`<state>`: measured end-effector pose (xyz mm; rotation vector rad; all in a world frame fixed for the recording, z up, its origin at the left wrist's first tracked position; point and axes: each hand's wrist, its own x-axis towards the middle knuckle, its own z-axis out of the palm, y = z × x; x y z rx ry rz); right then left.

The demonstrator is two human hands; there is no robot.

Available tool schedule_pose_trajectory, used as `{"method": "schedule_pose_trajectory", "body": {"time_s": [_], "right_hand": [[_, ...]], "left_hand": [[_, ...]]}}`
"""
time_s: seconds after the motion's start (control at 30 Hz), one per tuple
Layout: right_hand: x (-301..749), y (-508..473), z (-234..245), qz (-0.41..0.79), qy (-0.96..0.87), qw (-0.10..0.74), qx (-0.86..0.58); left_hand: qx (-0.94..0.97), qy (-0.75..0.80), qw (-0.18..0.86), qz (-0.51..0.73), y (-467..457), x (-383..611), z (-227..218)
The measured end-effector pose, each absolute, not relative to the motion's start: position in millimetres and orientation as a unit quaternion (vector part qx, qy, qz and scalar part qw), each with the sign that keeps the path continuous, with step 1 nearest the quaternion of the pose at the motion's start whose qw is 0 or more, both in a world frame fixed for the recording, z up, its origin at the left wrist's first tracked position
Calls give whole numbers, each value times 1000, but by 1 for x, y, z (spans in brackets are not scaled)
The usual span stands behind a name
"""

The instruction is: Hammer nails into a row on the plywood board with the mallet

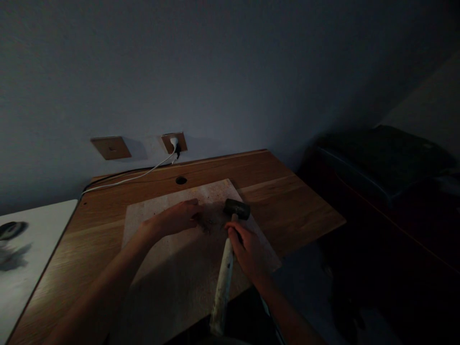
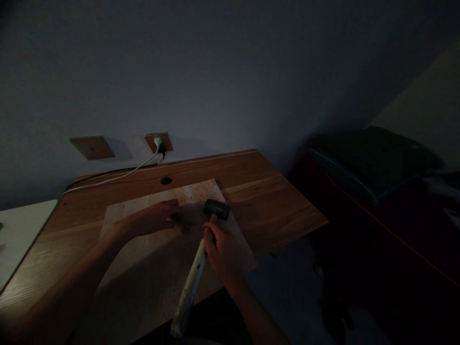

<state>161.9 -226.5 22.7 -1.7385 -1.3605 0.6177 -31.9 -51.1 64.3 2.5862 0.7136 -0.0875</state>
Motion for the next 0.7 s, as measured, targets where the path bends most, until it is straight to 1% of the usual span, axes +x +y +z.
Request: {"method": "schedule_pose_trajectory", "body": {"time_s": [0.2, 0.4, 0.57, 0.7], "right_hand": [[161, -226, 25, 249, -536, 423, -688], [160, -226, 29, 252, -534, 426, -685], [160, -226, 26, 251, -528, 434, -686], [161, -227, 23, 248, -524, 442, -685]], "left_hand": [[942, 265, 203, -33, -53, -28, 61], [941, 259, 216, -11, -55, -30, 65], [934, 227, 259, 92, -43, -24, 56], [911, 247, 294, 146, -21, 8, 48]]}}
